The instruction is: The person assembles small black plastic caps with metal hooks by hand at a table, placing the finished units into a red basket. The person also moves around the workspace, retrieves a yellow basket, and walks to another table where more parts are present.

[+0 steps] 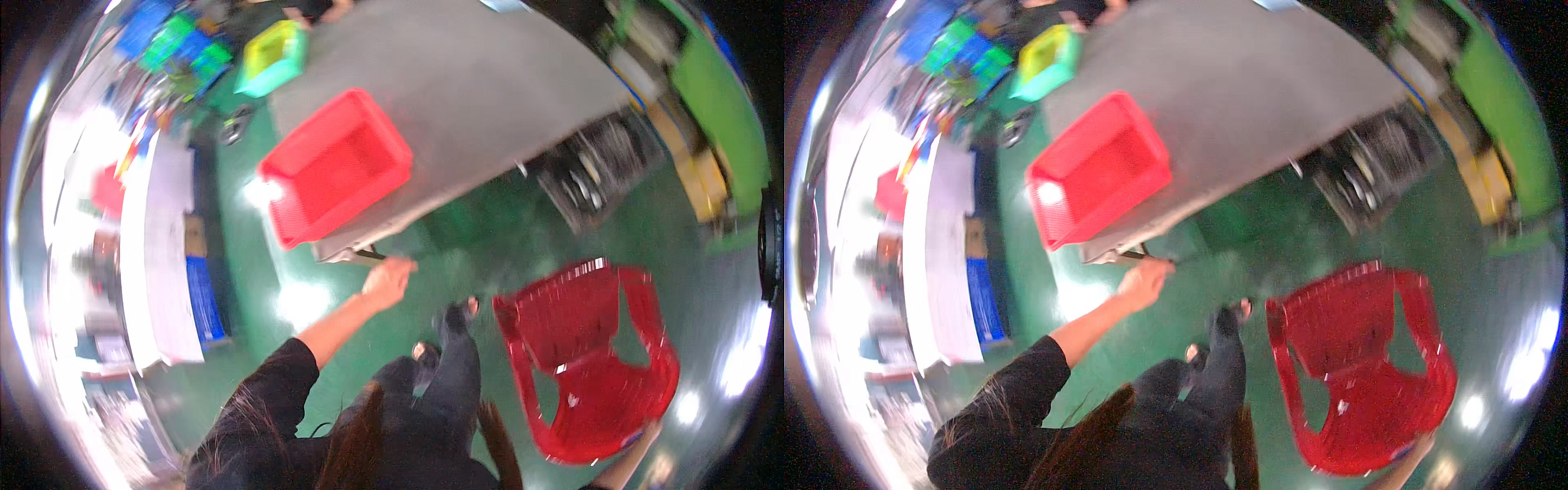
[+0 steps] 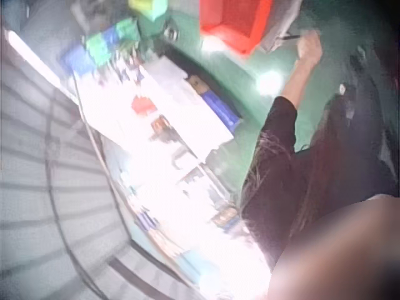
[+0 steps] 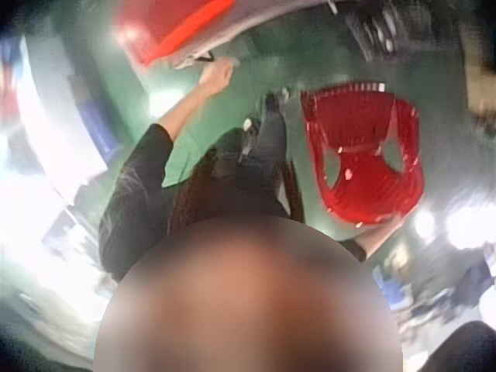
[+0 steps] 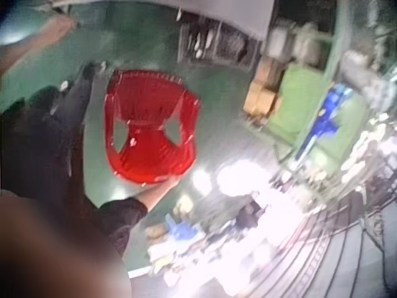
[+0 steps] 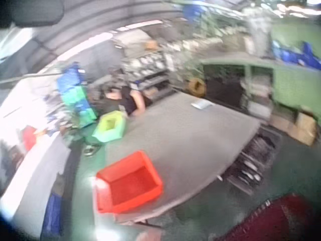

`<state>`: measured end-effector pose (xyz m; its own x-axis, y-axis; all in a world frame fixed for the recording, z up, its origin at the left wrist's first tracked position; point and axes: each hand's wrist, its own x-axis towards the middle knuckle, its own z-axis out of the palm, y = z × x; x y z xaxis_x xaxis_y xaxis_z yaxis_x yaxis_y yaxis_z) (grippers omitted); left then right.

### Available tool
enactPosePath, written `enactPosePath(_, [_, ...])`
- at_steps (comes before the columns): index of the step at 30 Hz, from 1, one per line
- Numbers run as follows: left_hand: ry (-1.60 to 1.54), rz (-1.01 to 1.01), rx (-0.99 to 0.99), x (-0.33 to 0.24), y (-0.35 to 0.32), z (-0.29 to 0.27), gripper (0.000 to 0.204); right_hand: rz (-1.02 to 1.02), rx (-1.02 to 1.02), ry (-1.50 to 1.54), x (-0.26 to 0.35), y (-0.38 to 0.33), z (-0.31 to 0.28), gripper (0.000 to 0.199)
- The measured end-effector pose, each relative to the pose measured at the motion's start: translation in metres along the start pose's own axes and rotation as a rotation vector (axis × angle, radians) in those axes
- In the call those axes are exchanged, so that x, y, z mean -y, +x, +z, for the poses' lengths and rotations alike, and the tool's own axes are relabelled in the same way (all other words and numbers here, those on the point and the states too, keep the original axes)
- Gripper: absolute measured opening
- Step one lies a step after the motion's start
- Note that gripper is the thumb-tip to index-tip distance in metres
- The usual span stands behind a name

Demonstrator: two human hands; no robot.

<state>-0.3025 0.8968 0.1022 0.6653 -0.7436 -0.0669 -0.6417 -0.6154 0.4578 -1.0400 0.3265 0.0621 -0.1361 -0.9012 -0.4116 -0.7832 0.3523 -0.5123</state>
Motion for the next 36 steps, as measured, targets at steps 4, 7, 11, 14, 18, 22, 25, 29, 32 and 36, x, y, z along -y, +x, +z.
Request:
enactPosePath(4, [-0.084,0.306,-0.097,-0.023,0.131,0.015,0.026,-0.611,-0.629,-0.978,0.146,-0.091,0.093,0.065])
enactPosePath(7, [-0.132,0.389,0.142,-0.063,0.196,0.084,0.024,-0.733,-0.339,-0.571,0.259,-0.176,0.204,0.063])
enactPosePath(11, [0.019,0.276,0.643,-0.035,0.207,0.190,0.025,-0.634,-0.014,-0.317,0.284,-0.302,0.338,0.049])
enactPosePath(14, [0.188,0.091,0.898,0.019,0.225,0.283,0.029,-0.505,0.090,-0.649,0.237,-0.350,0.428,0.048])
enactPosePath(18, [-0.006,0.108,0.800,0.083,0.275,0.379,0.030,-0.596,-0.026,-0.684,0.172,-0.323,0.474,0.048])
enactPosePath(22, [0.149,0.032,0.686,0.185,0.334,0.458,0.026,-0.574,-0.005,-0.609,0.176,-0.255,0.521,0.047])
enactPosePath(25, [0.340,-0.126,0.633,0.210,0.370,0.496,0.024,-0.562,0.000,-0.583,0.180,-0.210,0.561,0.046])
enactPosePath(29, [0.123,-0.253,0.320,0.310,0.398,0.530,0.026,-0.623,0.024,-0.484,0.189,-0.157,0.630,0.045])
enactPosePath(32, [-0.026,-0.328,0.056,0.334,0.412,0.567,0.038,-0.676,0.043,-0.429,0.199,-0.128,0.680,0.044])
enactPosePath(36, [0.070,-0.312,-0.233,0.323,0.438,0.620,0.047,-0.722,0.026,-0.395,0.211,-0.092,0.732,0.043])
